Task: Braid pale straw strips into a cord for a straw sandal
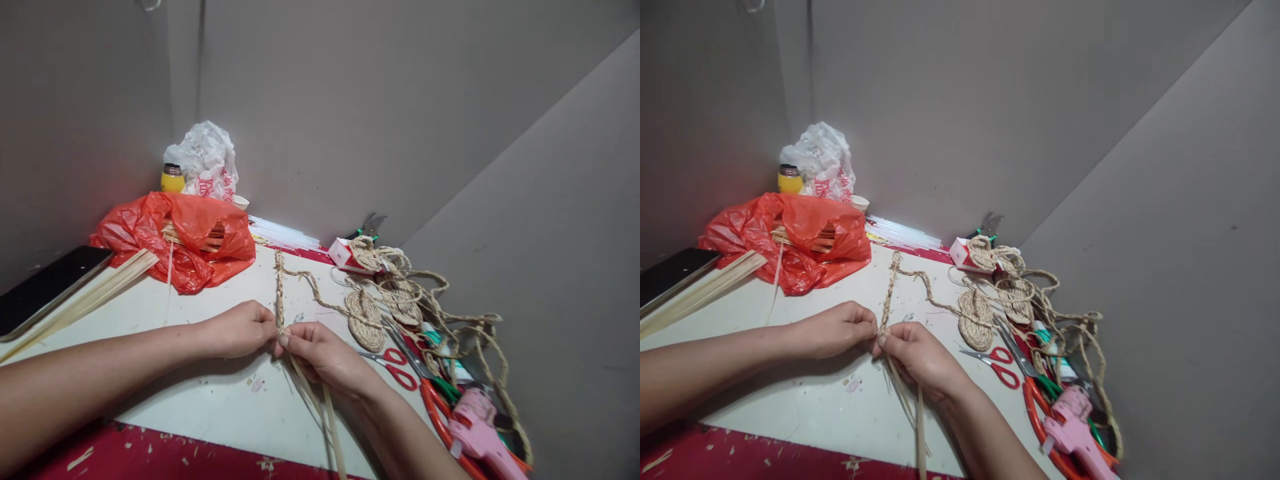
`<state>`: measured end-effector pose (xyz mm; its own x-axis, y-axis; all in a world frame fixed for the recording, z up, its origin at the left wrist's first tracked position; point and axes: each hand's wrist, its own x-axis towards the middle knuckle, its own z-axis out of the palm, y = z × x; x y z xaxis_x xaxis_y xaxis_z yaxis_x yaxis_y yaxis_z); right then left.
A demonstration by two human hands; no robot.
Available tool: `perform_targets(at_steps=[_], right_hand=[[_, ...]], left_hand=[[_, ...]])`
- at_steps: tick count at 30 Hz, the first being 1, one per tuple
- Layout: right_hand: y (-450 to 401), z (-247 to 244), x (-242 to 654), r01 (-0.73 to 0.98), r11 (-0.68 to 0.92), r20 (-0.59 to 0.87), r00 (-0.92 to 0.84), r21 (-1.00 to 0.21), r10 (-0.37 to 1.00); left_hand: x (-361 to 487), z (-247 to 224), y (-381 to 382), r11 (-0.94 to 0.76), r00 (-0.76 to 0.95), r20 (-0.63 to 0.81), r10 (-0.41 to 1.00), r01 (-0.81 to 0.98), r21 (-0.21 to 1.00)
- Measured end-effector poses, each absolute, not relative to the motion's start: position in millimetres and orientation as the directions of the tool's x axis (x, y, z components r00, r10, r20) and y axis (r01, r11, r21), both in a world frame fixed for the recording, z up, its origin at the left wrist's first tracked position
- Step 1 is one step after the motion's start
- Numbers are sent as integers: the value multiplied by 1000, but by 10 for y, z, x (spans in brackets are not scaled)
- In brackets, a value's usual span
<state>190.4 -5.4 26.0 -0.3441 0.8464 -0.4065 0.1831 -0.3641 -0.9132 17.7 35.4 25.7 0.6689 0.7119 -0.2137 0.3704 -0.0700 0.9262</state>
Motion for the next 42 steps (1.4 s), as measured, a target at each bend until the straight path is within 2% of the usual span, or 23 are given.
perform_targets(at_steps=[4, 8, 13, 17, 23, 26, 29, 32, 35, 39, 40, 42], right_hand=[[-42, 232, 1902, 311, -207, -313, -347, -928, 884], [-74, 269, 1873, 453, -85, -251, -319, -888, 914], [-115, 399, 1892, 597, 4, -226, -311, -802, 923], [-138, 509, 1914, 678, 6, -228, -256, -735, 939], [-251, 417, 1748, 586, -232, -437, -235, -777, 869], [-308, 314, 1649, 627, -133, -336, -217, -767, 917], [-370, 315, 1592, 715, 4, -200, -202, -700, 959], [-422, 439, 1626, 716, 84, -204, -307, -693, 930], [-385, 589, 1776, 640, 26, -243, -328, -768, 913], [-207, 623, 1980, 525, -41, -92, -71, -850, 993], [-169, 592, 1993, 480, -44, -84, -61, -876, 995], [-125, 497, 1964, 356, -105, -164, -142, -929, 976]], left_hand=[[201, 236, 339, 18, 635, -272, 723, 377, 926], [225, 225, 322, 145, 616, -327, 717, 328, 934], [233, 229, 306, 138, 574, -313, 756, 328, 935], [238, 234, 298, 124, 571, -288, 769, 308, 943], [245, 164, 290, 139, 578, -260, 774, 246, 959], [240, 165, 269, 173, 565, -285, 774, 245, 954], [236, 186, 250, 203, 579, -298, 759, 225, 953], [231, 206, 247, 236, 600, -297, 743, 180, 955], [218, 234, 254, 293, 629, -320, 708, 150, 944], [195, 282, 262, 340, 691, -325, 646, 121, 932], [191, 286, 264, 351, 701, -319, 638, 105, 931], [186, 274, 272, 358, 721, -296, 626, 72, 931]])
